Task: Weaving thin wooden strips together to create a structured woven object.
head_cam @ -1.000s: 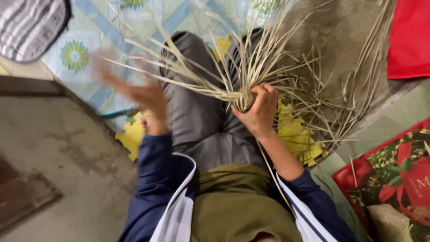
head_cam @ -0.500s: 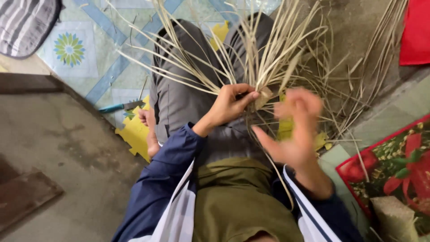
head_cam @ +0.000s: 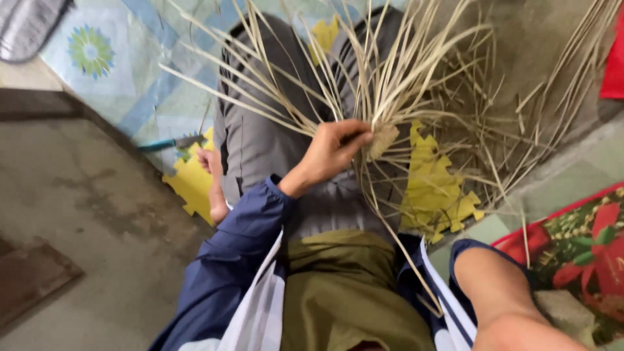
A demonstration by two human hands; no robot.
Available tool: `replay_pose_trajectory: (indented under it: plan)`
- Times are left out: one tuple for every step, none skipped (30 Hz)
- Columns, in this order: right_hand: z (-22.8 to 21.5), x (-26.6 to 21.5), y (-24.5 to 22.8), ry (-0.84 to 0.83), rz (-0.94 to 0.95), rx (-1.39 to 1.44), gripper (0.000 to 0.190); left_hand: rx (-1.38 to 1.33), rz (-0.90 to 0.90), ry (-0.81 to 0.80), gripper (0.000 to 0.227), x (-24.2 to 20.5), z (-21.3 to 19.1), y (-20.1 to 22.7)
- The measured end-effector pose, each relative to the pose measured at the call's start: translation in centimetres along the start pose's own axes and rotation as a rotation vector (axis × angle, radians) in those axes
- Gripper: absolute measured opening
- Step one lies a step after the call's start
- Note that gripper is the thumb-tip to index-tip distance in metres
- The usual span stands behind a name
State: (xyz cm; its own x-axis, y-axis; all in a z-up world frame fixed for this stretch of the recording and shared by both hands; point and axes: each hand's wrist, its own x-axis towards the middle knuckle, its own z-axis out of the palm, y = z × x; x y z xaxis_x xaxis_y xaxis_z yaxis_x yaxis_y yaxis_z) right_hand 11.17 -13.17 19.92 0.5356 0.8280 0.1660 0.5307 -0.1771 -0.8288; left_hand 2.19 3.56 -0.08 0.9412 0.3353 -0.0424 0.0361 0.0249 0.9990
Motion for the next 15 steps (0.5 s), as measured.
replay_pose_trajectory:
  plan:
    - [0.3, -0.3, 0.4, -0.007, 0.013, 0.000, 0.009, -0.009, -0.012, -0.002, 0.011, -0.2, 0.3, -0.5]
    - [0.5, -0.5, 0.7, 0.047, 0.000, -0.036, 0.009, -0.038, -0.020, 0.029, 0.011, -0.5, 0.6, -1.0]
    - [0.7, -0.6, 1.1, 0.112, -0.021, -0.072, 0.010, -0.058, -0.017, 0.055, 0.011, -0.3, 0.6, -1.3]
    - [1.0, -0.7, 1.6, 0.116, -0.016, -0.074, 0.010, -0.059, -0.019, 0.049, 0.011, -0.4, 0.9, -1.1]
    - [1.4, -0.6, 2.1, 0.173, -0.053, -0.106, 0.011, -0.069, -0.019, 0.057, 0.011, -0.5, 0.9, -1.0]
    - [1.8, -0.4, 2.6, 0.231, -0.090, -0.137, 0.011, -0.080, -0.019, 0.065, 0.010, -0.7, 0.8, -0.7]
    - [2.9, -0.6, 5.6, 0.232, -0.093, -0.134, 0.011, -0.076, -0.017, 0.067, 0.010, -0.8, 0.8, -0.4]
    - [4.0, -0.7, 8.7, 0.170, 0.025, -0.064, 0.013, -0.082, -0.014, 0.073, 0.010, -0.8, 0.8, -0.2]
    - [5.1, -1.0, 11.8, 0.109, 0.148, 0.003, 0.015, -0.091, -0.014, 0.075, 0.010, -0.8, 1.0, 0.0]
    - [5.9, -1.3, 12.6, 0.110, 0.150, 0.003, 0.015, -0.092, -0.015, 0.072, 0.010, -0.8, 0.9, 0.0]
    - [6.7, -1.7, 13.4, 0.147, 0.206, 0.091, 0.019, -0.092, -0.021, 0.068, 0.009, -0.9, 0.9, -0.1]
    - [7.4, -2.1, 14.2, 0.183, 0.261, 0.180, 0.023, -0.092, -0.027, 0.063, 0.008, -0.8, 0.9, -0.2]
    - [7.5, -2.1, 14.2, 0.188, 0.266, 0.176, 0.023, -0.096, -0.028, 0.056, 0.008, -0.9, 1.0, -0.3]
    - [7.7, -2.1, 14.1, 0.226, 0.205, 0.176, 0.017, -0.099, -0.036, 0.051, 0.008, -0.9, 1.0, -0.4]
    - [7.9, -1.9, 14.1, 0.260, 0.139, 0.178, 0.013, -0.100, -0.043, 0.050, 0.008, -1.0, 1.0, -0.5]
